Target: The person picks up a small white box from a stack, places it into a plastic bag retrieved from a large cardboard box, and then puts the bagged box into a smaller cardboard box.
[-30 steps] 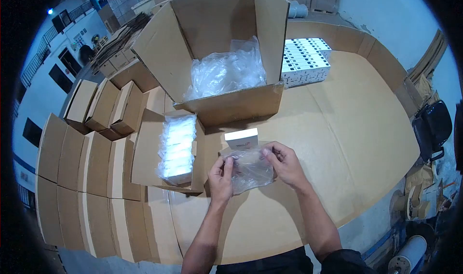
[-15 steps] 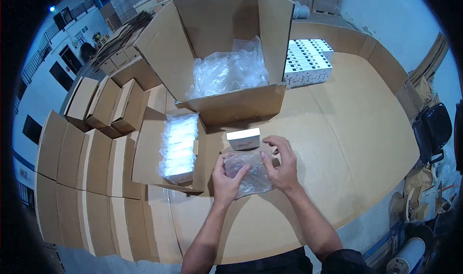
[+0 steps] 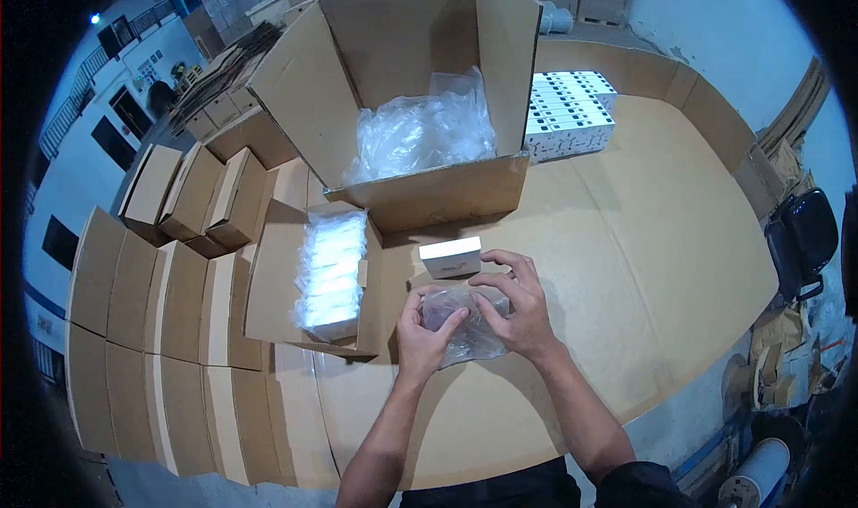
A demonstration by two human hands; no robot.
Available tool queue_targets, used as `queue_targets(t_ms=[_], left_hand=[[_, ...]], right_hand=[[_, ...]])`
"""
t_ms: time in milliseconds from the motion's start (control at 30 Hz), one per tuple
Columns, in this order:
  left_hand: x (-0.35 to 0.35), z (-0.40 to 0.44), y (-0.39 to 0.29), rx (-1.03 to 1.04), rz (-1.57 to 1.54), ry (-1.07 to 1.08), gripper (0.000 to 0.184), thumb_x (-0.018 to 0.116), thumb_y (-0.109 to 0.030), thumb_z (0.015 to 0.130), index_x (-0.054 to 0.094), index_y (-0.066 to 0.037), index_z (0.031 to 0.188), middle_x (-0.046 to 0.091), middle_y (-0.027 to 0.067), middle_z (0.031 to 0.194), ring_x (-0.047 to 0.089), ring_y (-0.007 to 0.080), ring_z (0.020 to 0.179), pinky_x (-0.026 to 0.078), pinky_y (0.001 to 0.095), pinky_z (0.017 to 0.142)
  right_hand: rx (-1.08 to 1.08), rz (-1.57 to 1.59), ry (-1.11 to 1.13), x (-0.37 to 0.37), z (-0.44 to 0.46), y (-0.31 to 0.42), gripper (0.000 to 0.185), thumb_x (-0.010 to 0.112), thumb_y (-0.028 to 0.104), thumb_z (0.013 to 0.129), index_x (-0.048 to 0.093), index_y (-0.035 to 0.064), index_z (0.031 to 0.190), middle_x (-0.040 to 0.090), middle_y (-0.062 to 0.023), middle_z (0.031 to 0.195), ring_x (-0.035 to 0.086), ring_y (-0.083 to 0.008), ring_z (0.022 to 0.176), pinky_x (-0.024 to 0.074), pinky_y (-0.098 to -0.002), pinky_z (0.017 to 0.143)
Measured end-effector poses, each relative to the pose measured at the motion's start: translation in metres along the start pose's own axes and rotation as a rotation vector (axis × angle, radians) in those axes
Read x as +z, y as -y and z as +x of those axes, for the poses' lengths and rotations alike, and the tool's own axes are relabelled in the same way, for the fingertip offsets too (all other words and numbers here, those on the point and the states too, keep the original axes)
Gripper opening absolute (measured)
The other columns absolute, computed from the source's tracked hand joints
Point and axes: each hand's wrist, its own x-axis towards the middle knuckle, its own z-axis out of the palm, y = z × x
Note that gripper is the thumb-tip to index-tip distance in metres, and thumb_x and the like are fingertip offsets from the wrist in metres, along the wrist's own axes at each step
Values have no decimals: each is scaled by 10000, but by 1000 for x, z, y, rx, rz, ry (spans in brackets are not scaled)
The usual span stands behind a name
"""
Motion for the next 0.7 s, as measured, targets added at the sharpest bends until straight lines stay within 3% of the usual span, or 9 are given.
queue_targets(t_ms=[467, 533, 700], left_hand=[[-2, 1, 2, -32, -11, 21, 440, 828, -62, 826, 553, -35, 1168, 690, 59, 993, 667, 112, 897, 544, 255, 771], [-3, 2, 3, -32, -11, 18, 442, 828, -62, 826, 552, -35, 1171, 697, 65, 992, 670, 113, 894, 544, 255, 768], [-4, 4, 2, -17, 41, -22, 436, 814, -55, 832, 548, -40, 1178, 727, 90, 976, 695, 132, 867, 547, 262, 751]], right_hand=[[-10, 37, -5, 2, 0, -1, 186, 767, -1, 758, 697, 68, 917, 615, -99, 1218, 563, -324, 1144, 492, -433, 948], [-44, 3, 20, 1, 1, -2, 222, 758, -33, 746, 704, 73, 933, 612, -110, 1244, 556, -312, 1169, 512, -399, 870], [-89, -43, 47, -2, 1, 2, 227, 761, -23, 730, 684, 76, 919, 611, -97, 1237, 548, -330, 1167, 494, -423, 902]])
